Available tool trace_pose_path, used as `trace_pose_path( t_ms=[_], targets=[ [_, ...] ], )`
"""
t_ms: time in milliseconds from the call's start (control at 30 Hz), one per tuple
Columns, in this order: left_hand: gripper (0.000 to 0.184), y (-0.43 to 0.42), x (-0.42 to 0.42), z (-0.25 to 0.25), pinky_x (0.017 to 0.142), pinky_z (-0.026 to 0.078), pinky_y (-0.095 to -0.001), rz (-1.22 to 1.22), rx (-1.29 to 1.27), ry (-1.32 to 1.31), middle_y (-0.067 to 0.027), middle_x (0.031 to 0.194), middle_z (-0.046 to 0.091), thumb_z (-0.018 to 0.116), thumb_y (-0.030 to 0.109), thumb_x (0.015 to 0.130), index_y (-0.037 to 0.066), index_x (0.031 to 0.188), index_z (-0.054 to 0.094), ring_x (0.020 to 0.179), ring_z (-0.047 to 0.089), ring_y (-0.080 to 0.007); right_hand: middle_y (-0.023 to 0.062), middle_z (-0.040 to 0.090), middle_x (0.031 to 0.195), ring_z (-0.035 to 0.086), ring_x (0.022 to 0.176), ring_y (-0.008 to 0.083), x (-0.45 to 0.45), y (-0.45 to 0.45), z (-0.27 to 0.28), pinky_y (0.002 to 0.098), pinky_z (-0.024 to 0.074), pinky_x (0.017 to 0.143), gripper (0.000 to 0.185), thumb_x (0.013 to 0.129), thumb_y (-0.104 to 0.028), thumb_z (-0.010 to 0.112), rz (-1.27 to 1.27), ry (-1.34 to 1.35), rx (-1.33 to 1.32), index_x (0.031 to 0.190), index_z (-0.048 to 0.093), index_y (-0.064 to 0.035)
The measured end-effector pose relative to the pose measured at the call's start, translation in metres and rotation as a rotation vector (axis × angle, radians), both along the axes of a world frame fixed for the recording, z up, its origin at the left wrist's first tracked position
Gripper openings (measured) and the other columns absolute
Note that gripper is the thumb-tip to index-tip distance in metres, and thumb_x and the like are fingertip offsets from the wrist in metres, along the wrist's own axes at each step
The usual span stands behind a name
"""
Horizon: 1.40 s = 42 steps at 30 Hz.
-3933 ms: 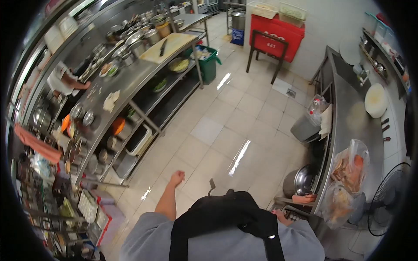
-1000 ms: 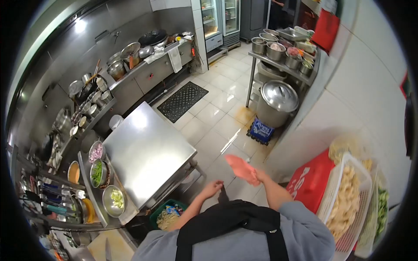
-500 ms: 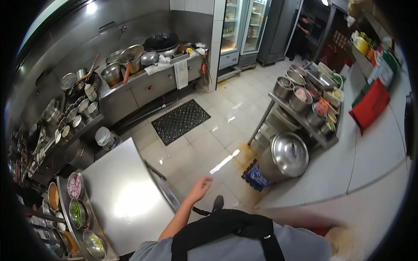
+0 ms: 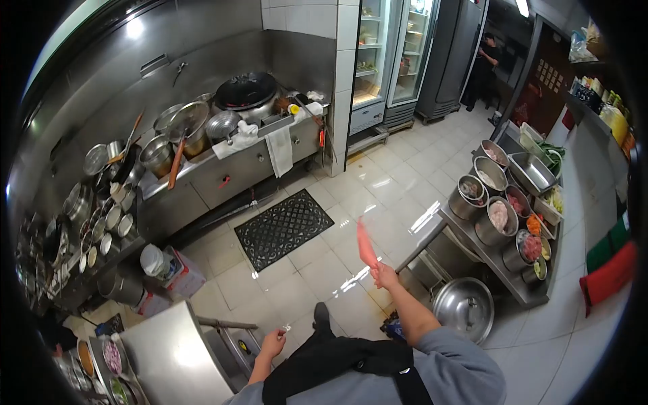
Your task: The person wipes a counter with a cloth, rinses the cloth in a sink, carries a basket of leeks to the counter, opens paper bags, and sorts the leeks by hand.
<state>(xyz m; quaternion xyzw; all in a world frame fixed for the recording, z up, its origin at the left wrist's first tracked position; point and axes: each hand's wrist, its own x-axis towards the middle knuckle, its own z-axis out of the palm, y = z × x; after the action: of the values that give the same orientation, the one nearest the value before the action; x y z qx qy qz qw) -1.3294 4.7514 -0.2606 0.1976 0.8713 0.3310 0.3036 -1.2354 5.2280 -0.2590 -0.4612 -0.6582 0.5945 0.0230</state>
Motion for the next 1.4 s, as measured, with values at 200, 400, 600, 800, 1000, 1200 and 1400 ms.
trace_pose_path(
  t_ms=[200, 400, 600, 800, 1000, 1200, 1400],
  targets=[
    [0.027, 0.098, -0.14, 0.019, 0.084, 0.05, -0.0407, -0.104, -0.033, 0.074, -0.0171, 0.101, 0.067, 0.06, 0.018, 0.082, 0.004, 0.105, 0.064, 0.096, 0.063, -0.0335, 0.0232, 0.064, 0.089, 0.062, 0.084, 0.0405, 0.017, 0.054, -0.066, 0.0506, 0.0477, 0.074, 0.035, 0.092, -0.035, 0.044, 0.497, -0.245, 0.74, 0.092, 0.058, -0.0037],
    [0.025, 0.318, -0.295, 0.078, 0.082, 0.05, -0.0396, -0.356, 0.186, 0.268, -0.0195, 0.103, 0.064, 0.058, 0.014, 0.084, 0.002, 0.106, 0.062, 0.096, 0.062, -0.0338, 0.02, 0.062, 0.089, 0.061, 0.081, 0.0382, 0.107, 0.054, -0.106, 0.048, 0.0484, 0.074, 0.029, 0.091, -0.032, 0.047, 0.125, -0.482, 0.185, 0.095, 0.061, -0.0062],
    [0.023, 0.523, -0.371, 0.12, 0.082, 0.05, -0.0372, -0.408, 0.372, 0.263, -0.0179, 0.101, 0.065, 0.056, 0.011, 0.087, 0.0, 0.107, 0.06, 0.093, 0.064, -0.0301, 0.0124, 0.057, 0.073, 0.059, 0.071, 0.0271, 0.11, 0.097, -0.142, 0.0408, 0.0486, 0.07, 0.031, 0.095, -0.031, 0.046, -0.093, -0.434, -0.305, 0.081, 0.061, -0.0086],
    [0.028, 0.57, -0.408, 0.004, 0.078, 0.051, -0.0368, -0.445, 0.125, 0.112, -0.0172, 0.095, 0.068, 0.058, 0.026, 0.088, 0.003, 0.103, 0.062, 0.088, 0.066, -0.0297, 0.0052, 0.055, 0.062, 0.055, 0.058, 0.0173, -0.053, 0.237, -0.212, 0.0342, 0.0495, 0.064, 0.04, 0.1, -0.033, 0.039, -0.285, 0.098, -0.458, 0.074, 0.061, -0.0103],
    [0.032, 0.507, -0.418, -0.059, 0.077, 0.05, -0.0441, -0.414, -0.46, 0.005, -0.0218, 0.093, 0.066, 0.052, 0.029, 0.087, 0.003, 0.099, 0.065, 0.09, 0.063, -0.0382, 0.0122, 0.065, 0.066, 0.059, 0.051, 0.0227, -0.233, 0.41, -0.052, 0.0391, 0.0487, 0.049, 0.056, 0.1, -0.042, 0.028, -0.012, -0.122, -0.219, 0.076, 0.065, -0.0057],
    [0.033, 0.591, -0.493, -0.075, 0.078, 0.049, -0.0455, -0.483, -0.559, -0.172, -0.0238, 0.095, 0.065, 0.05, 0.028, 0.088, 0.001, 0.1, 0.063, 0.092, 0.062, -0.0404, 0.0145, 0.067, 0.073, 0.06, 0.047, 0.0218, -0.28, 0.526, 0.063, 0.0341, 0.051, 0.046, 0.054, 0.1, -0.042, 0.028, 0.085, 0.233, 0.389, 0.11, 0.058, 0.0019],
    [0.034, 0.793, -0.6, -0.081, 0.08, 0.048, -0.047, -0.559, -0.454, -0.129, -0.0258, 0.097, 0.064, 0.048, 0.026, 0.088, -0.001, 0.102, 0.062, 0.093, 0.06, -0.0426, 0.0163, 0.069, 0.079, 0.063, 0.049, 0.0226, -0.255, 0.63, -0.003, 0.0315, 0.0519, 0.046, 0.056, 0.1, -0.042, 0.029, -0.427, 0.086, 0.013, 0.11, 0.059, 0.0048]
  ],
)
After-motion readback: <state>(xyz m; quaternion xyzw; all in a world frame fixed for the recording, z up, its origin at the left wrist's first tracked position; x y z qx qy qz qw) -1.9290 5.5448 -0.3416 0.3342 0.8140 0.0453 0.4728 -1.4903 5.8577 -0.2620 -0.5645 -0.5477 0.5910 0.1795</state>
